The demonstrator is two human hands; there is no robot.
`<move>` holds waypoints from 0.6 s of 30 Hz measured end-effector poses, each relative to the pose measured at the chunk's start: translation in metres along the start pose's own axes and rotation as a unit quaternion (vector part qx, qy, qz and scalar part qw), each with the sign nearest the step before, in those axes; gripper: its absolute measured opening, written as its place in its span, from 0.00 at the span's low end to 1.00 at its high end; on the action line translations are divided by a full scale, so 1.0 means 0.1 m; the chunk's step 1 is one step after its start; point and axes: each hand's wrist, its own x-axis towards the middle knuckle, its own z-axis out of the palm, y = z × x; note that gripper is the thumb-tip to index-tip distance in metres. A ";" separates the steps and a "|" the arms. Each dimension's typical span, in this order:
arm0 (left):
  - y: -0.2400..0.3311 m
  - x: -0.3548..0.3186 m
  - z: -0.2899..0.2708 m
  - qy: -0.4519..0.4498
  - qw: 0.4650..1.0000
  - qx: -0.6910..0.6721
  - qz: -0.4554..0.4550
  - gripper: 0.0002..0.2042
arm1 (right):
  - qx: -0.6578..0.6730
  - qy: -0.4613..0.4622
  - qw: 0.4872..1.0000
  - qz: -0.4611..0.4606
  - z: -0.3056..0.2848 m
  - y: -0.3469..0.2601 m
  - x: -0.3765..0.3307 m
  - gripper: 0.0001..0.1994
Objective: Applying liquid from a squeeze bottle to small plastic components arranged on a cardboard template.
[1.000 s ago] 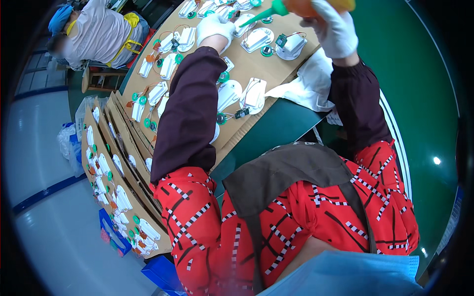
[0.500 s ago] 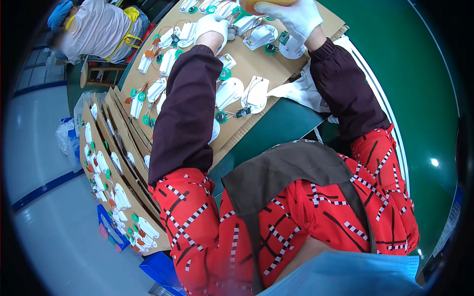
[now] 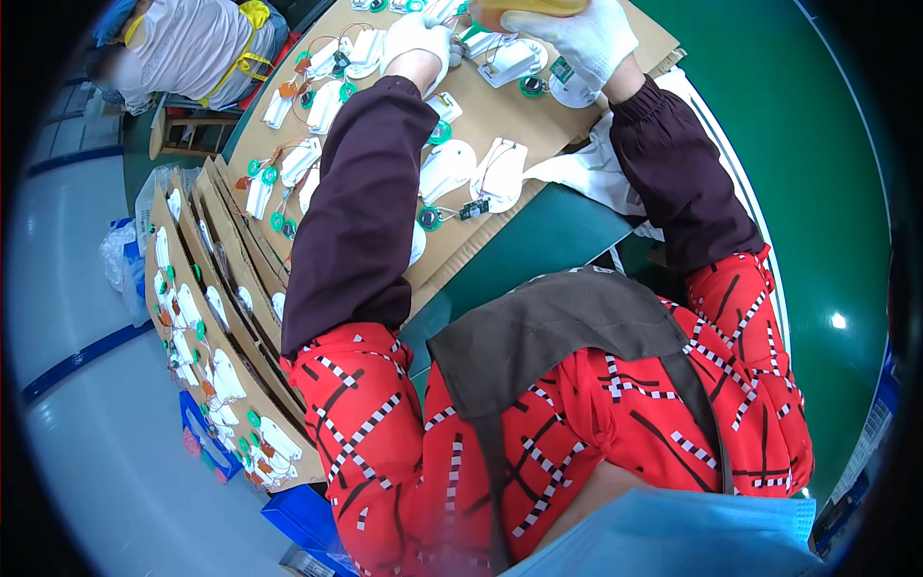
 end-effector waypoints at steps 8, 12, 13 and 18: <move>-0.14 0.18 -0.03 -0.007 1.000 -0.002 0.009 0.11 | 0.089 -0.012 0.996 0.021 -0.05 -0.05 -0.01 0.33; -0.23 0.26 -0.03 -0.011 1.000 -0.016 0.002 0.11 | 0.090 -0.027 0.995 0.028 -0.06 -0.06 -0.01 0.32; -0.23 0.24 -0.02 -0.012 1.000 -0.017 0.001 0.11 | 0.079 -0.034 0.995 0.041 -0.07 -0.05 0.00 0.31; -0.19 0.17 0.01 -0.023 0.999 -0.012 0.026 0.10 | 0.023 -0.004 1.000 -0.001 -0.07 0.05 0.11 0.31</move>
